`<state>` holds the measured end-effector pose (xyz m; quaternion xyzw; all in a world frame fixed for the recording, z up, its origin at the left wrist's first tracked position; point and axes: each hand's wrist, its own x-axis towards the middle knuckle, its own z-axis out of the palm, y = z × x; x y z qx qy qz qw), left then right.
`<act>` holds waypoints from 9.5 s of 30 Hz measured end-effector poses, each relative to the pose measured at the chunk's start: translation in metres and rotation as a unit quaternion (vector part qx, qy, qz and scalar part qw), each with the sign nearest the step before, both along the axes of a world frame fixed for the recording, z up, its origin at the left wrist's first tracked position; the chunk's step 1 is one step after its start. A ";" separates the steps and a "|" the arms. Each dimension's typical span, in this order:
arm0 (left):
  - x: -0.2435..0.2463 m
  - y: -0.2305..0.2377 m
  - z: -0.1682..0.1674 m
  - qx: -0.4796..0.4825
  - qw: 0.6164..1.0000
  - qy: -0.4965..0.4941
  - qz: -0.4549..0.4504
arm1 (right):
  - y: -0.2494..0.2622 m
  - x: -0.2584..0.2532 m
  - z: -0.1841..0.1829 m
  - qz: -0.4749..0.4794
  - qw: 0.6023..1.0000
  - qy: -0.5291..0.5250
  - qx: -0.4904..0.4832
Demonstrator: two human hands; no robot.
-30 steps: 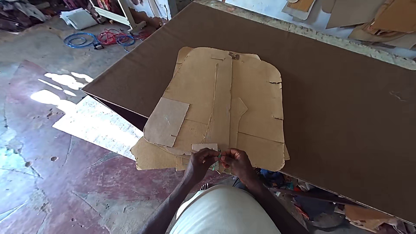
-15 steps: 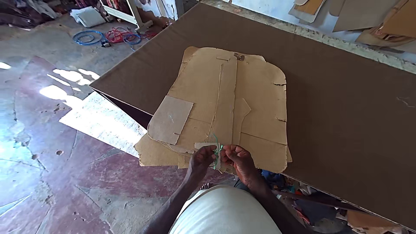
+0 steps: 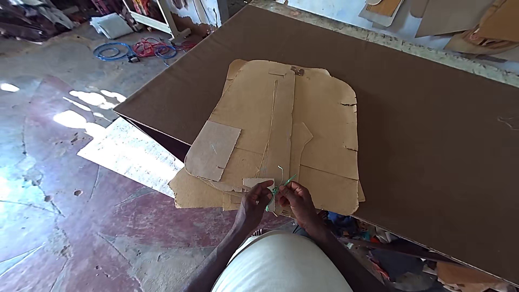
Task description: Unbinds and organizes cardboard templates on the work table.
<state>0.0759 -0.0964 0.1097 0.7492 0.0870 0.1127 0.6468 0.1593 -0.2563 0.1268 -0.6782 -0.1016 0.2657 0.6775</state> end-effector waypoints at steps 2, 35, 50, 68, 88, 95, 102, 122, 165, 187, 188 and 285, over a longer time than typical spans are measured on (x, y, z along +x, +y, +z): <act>0.001 0.003 -0.002 0.064 0.998 -0.022 -0.015 | -0.001 0.000 -0.001 -0.011 1.000 0.006 0.008; 0.008 0.037 0.009 0.156 0.982 -0.066 -0.083 | -0.005 0.003 -0.002 0.103 0.983 -0.147 -0.033; 0.002 0.020 0.005 0.071 0.996 0.027 -0.038 | 0.002 0.007 0.004 0.059 0.991 -0.120 -0.028; 0.001 0.016 0.008 0.182 0.983 -0.010 -0.027 | -0.001 0.008 0.017 0.101 0.984 -0.105 -0.102; 0.000 0.011 0.020 -0.019 0.996 0.084 -0.028 | -0.008 0.003 0.014 0.073 0.996 -0.043 -0.030; 0.001 0.012 0.020 -0.039 0.995 0.071 -0.050 | -0.006 -0.001 0.014 0.067 0.992 -0.100 -0.044; 0.003 0.012 0.016 0.045 0.993 0.092 -0.064 | -0.005 0.003 0.008 0.090 0.985 -0.133 -0.059; -0.001 -0.002 -0.008 0.332 0.942 0.003 -0.044 | 0.013 0.009 -0.001 0.065 0.990 0.039 -0.115; 0.016 0.045 0.017 0.278 0.956 -0.093 -0.003 | 0.019 0.020 0.035 0.068 0.969 -0.238 -0.025; 0.021 0.021 -0.007 0.326 0.945 -0.020 -0.024 | 0.034 0.030 0.012 0.134 0.982 0.095 -0.089; 0.021 0.019 -0.009 0.317 0.948 -0.027 -0.007 | 0.036 0.030 0.012 0.124 0.982 0.112 -0.089; 0.027 0.029 0.048 -0.049 0.991 -0.057 0.112 | 0.030 0.019 0.031 0.154 0.980 0.124 0.005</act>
